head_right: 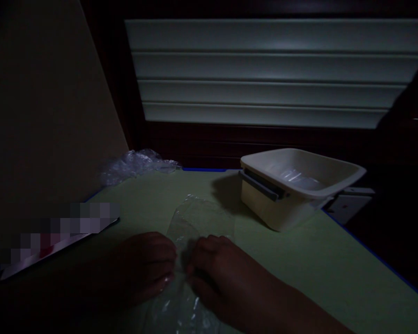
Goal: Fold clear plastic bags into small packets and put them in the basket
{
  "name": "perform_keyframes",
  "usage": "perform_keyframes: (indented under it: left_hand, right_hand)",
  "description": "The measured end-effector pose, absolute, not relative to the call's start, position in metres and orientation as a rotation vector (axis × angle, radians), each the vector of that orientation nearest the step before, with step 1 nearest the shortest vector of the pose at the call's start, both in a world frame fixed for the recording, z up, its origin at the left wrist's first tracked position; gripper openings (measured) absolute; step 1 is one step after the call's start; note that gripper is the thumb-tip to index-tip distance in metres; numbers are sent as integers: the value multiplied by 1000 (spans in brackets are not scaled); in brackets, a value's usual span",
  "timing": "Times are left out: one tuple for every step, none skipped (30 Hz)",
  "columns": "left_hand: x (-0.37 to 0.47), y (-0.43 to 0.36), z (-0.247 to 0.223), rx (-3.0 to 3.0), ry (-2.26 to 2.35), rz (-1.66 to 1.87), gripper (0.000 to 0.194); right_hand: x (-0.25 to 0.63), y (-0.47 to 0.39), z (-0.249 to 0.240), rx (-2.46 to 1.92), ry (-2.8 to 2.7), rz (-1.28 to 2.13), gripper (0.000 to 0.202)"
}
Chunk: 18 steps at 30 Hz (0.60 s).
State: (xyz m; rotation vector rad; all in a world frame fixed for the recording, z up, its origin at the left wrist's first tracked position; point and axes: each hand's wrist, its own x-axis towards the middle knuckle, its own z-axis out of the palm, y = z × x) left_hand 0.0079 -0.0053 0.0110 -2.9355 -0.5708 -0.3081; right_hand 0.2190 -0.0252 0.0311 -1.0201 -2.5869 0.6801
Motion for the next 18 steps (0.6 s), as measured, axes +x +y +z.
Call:
perform_keyframes:
  left_hand:
    - [8, -5, 11, -2935, -563, -322, 19]
    - [8, -5, 10, -2930, -553, -334, 19]
    - [8, -5, 10, -2923, -548, -335, 20]
    - [8, -5, 10, -2917, -537, -335, 22]
    - [9, -5, 10, -2910, -530, -332, 23]
    - [9, -5, 10, -2907, -528, -327, 24]
    - [8, -5, 11, -2908, -521, -332, 22]
    - [8, -4, 10, -2912, -516, -344, 18]
    - [8, -4, 10, -2915, -516, -362, 14]
    - [7, -4, 9, -2917, -524, -391, 11]
    - [6, -3, 8, -2920, -530, -423, 10]
    - [6, -3, 7, -2922, -528, -451, 11]
    - [5, -3, 7, -2921, -523, -476, 14]
    - [5, -4, 7, -2914, -511, -494, 17]
    - [5, -5, 8, -2902, -490, -510, 18]
    - [5, -6, 9, -2885, -480, -517, 19]
    - [5, -7, 10, -2863, -487, -516, 20]
    - [5, -8, 12, -2846, -498, -509, 21]
  right_hand:
    - [219, -25, 31, -1021, -2589, 673, 13]
    - [219, -25, 32, -1020, -2591, 668, 13]
    - [219, -26, 33, -1023, -2594, 667, 12]
    - [219, -27, 34, -1022, -2597, 664, 11]
    - [218, -27, 34, -1020, -2603, 667, 10]
    - [218, -28, 35, -1024, -2609, 669, 9]
    - [218, -28, 35, -1028, -2616, 669, 9]
    - [217, -28, 34, -1033, -2620, 664, 11]
    - [216, -28, 34, -1037, -2619, 651, 14]
    - [216, -28, 32, -1041, -2613, 638, 16]
    - [215, -27, 31, -1046, -2601, 623, 18]
    - [214, -27, 29, -1052, -2583, 614, 19]
    - [213, -26, 28, -1060, -2560, 614, 20]
    - [212, -25, 26, -1068, -2538, 626, 20]
    - [212, -24, 25, -1079, -2514, 646, 19]
    - [211, -24, 24, -1094, -2483, 665, 19]
    - [211, -23, 24, -1116, -2447, 685, 17]
    - [210, -22, 23, -1150, -2410, 705, 15]
